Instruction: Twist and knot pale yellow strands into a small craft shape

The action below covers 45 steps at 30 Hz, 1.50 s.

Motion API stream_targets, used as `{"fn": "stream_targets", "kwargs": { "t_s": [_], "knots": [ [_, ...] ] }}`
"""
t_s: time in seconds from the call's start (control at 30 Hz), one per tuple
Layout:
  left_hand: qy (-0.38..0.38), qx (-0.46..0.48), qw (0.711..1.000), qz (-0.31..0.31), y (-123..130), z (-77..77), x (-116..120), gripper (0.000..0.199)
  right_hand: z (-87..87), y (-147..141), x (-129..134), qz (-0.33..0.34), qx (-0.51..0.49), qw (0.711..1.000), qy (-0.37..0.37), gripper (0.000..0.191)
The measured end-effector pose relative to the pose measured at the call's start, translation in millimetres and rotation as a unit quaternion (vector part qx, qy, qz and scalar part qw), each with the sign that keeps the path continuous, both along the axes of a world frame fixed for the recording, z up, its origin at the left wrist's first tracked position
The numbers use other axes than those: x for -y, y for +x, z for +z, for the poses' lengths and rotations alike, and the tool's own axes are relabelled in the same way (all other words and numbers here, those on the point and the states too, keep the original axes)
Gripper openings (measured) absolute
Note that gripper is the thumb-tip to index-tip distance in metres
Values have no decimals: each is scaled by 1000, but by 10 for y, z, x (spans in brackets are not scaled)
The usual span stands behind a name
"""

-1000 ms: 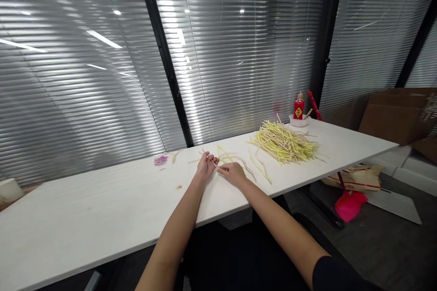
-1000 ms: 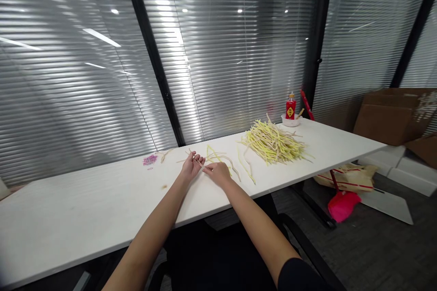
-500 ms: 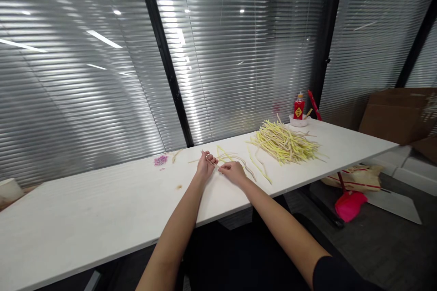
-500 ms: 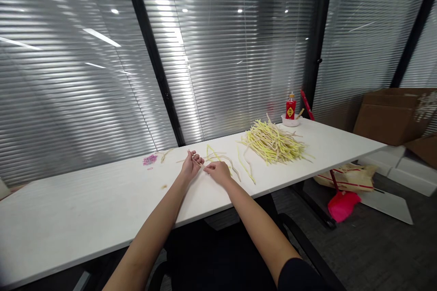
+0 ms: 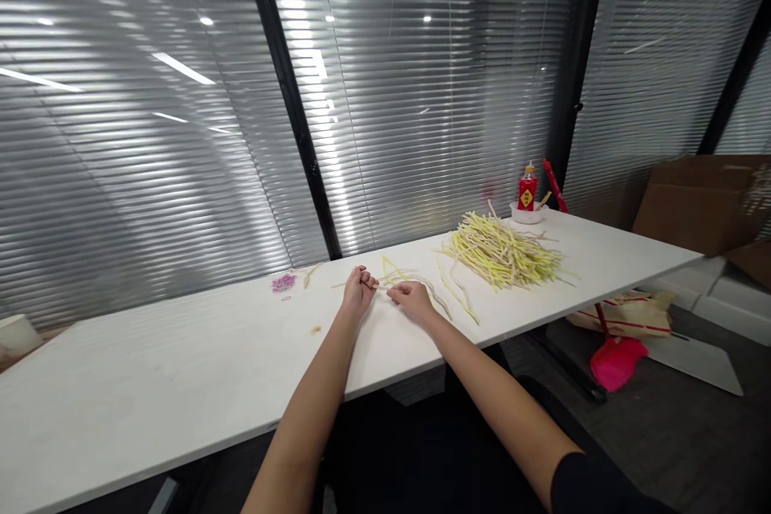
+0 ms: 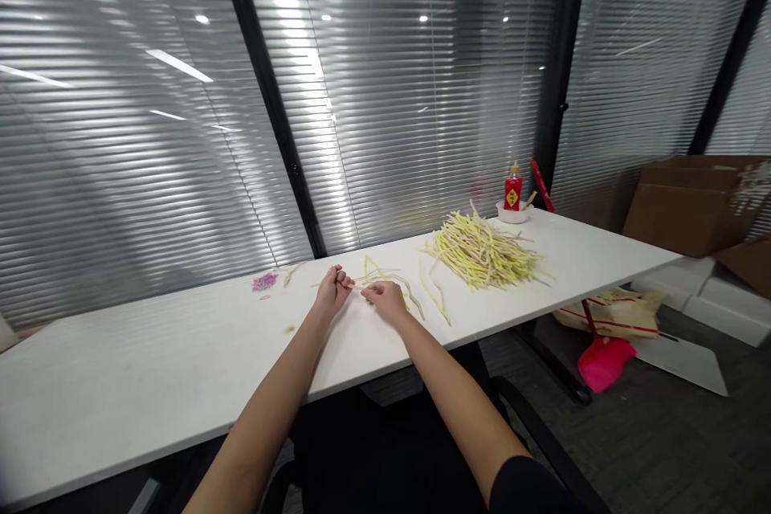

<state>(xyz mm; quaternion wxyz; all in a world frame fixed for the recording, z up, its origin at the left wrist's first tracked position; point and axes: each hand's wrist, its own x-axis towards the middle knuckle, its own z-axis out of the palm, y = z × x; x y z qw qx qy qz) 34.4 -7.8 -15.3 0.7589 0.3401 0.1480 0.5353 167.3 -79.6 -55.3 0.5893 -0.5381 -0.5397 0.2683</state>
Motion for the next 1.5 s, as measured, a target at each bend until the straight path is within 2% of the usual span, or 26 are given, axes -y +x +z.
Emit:
{"fn": "stream_targets", "kwargs": {
  "t_s": [0.23, 0.4, 0.53, 0.7, 1.0, 1.17, 1.33, 1.5],
  "knots": [
    [2, -31, 999, -12, 4, 6, 23, 10, 31, 11, -65, 28, -146, 989, 4, 28],
    [32, -103, 993, -38, 12, -1, 56, 19, 113, 3, -14, 47, -213, 976, 9, 26],
    [66, -160, 981, -83, 14, -19, 81, 26, 144, -11, 3, 32, -193, 981, 4, 26],
    [113, -233, 958, -123, 15, -12, 134, 31, 75, -19, -41, 15, -147, 988, 37, 28],
    [119, -249, 948, -157, 62, -118, 87, 29, 78, -1, 16, -1, -49, 997, 65, 27],
    [119, -266, 942, -166, 88, -115, 127, 26, 82, -15, 5, 21, -109, 992, 63, 30],
    [164, -311, 921, -167, 98, -59, 199, 29, 74, -8, -10, 14, -145, 988, 58, 34],
    [178, -324, 913, -174, 106, -107, 164, 31, 75, -2, -8, 22, -161, 985, 54, 32]
  ]
}}
